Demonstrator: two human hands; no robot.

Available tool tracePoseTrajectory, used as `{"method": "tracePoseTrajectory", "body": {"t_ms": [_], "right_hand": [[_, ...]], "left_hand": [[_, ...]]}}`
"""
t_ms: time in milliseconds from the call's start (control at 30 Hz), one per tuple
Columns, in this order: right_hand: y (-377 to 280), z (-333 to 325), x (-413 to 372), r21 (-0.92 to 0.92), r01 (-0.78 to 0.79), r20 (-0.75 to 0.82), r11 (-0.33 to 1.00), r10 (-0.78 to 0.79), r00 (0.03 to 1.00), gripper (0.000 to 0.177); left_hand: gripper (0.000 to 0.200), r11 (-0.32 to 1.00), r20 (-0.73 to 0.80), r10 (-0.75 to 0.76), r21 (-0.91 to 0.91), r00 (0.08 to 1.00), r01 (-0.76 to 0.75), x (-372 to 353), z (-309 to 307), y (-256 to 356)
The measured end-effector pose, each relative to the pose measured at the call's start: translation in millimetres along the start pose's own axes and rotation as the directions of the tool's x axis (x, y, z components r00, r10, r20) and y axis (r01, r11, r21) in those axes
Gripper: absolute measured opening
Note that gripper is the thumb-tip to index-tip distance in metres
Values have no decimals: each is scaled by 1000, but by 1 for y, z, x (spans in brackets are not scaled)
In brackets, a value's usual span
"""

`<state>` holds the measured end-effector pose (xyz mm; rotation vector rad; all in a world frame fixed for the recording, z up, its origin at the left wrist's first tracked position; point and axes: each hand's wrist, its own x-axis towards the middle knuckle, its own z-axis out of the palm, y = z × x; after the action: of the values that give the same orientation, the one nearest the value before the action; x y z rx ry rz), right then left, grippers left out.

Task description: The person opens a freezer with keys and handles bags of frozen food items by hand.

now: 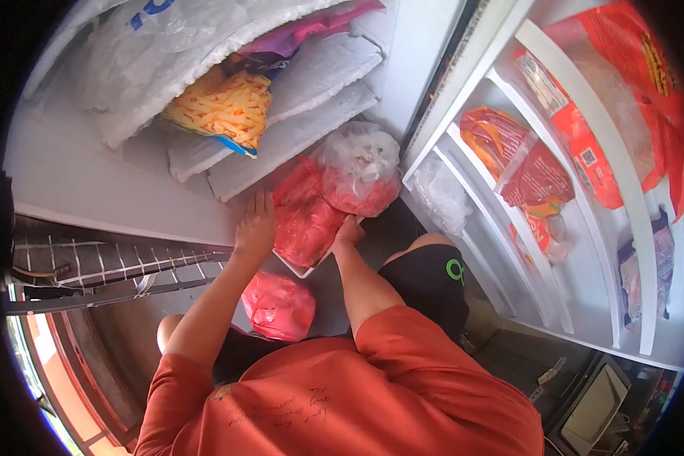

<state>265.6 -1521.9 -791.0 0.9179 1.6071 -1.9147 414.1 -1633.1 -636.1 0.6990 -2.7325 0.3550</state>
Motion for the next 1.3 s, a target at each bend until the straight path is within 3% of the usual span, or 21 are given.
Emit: {"method": "tracePoseTrajectory", "body": {"t_ms": [133, 200, 233, 300, 333, 400, 500, 533, 600, 633, 733, 767, 833, 867, 900, 967, 1033, 1167, 1233, 1267, 1300], "right_hand": [[1, 1, 2, -21, 26, 2, 999, -26, 1000, 47], [14, 1, 24, -82, 24, -42, 996, -28, 999, 47], [19, -1, 29, -81, 27, -42, 996, -31, 999, 47], [21, 1, 29, -10, 22, -33, 1000, -22, 999, 48], [21, 1, 28, -1, 24, -27, 1000, -24, 999, 48], [21, 0, 25, -59, 12, -11, 998, -12, 1000, 49], [20, 3, 19, 88, -38, 45, 995, 34, 998, 50], [15, 2, 13, 40, -33, 30, 999, 31, 999, 50], [12, 2, 7, 18, -21, 23, 1000, 21, 1000, 50], [13, 3, 8, 41, -18, 31, 999, 17, 999, 51], [21, 3, 21, 0, -27, 57, 1000, 27, 998, 53], [18, 1, 15, -40, 0, 58, 999, 2, 998, 54], [20, 0, 21, -65, 37, 69, 997, -32, 997, 54], [26, -1, 34, -155, 33, 30, 987, -29, 999, 60], [32, -2, 41, -243, 23, -11, 970, -26, 1000, 67], [33, 1, 35, -174, 27, 0, 984, -28, 1000, 70], [27, 2, 25, -106, 36, 14, 994, -35, 999, 72], [23, 0, 25, -224, -31, -31, 974, 25, 999, 66], [31, 0, 31, -204, -37, -5, 978, 37, 999, 60], [36, -2, 34, -179, 5, 35, 984, 2, 999, 60], [37, 1, 39, -156, 46, 74, 987, -35, 997, 61]], "left_hand": [[32, 983, 33, -156, 99, 987, 152, 6, 44, -6], [25, 939, 586, -256, -38, 769, 341, 15, 35, -9], [25, 939, 584, -255, -40, 771, 341, 16, 37, -9], [22, 883, 293, -307, -267, 906, 386, 14, 45, -9], [22, 886, 284, -305, -266, 909, 380, 15, 49, -8], [21, 573, 266, -544, -574, 795, 585, 20, 52, -4], [29, 448, 355, -629, -562, 692, 695, 29, 75, -3], [29, 454, 326, -633, -578, 702, 678, 33, 84, -2], [30, 784, -116, -559, -399, 821, 476, 41, 96, -1], [30, 787, -142, -558, -405, 818, 466, 48, 91, -2], [48, 768, 188, -438, -430, 879, 475, 73, 32, -4], [48, 770, 168, -441, -434, 882, 467, 73, 43, -8], [49, 844, -170, -357, -479, 918, 239, 56, 90, -19], [49, 848, -187, -352, -478, 917, 228, 50, 105, -24], [44, 856, -125, -339, -453, 932, 251, 43, 119, -29], [40, 867, -80, -325, -423, 942, 263, 43, 114, -31], [42, 801, 2, -453, -437, 891, 409, 48, 81, -21], [46, 712, -187, -550, -614, 814, 340, 57, 123, -17], [53, 594, 49, -522, -696, 851, 404, 72, 131, -7], [53, 597, 31, -525, -699, 851, 393, 74, 151, -6], [57, 473, 141, -533, -768, 834, 432, 74, 177, -4]]}}
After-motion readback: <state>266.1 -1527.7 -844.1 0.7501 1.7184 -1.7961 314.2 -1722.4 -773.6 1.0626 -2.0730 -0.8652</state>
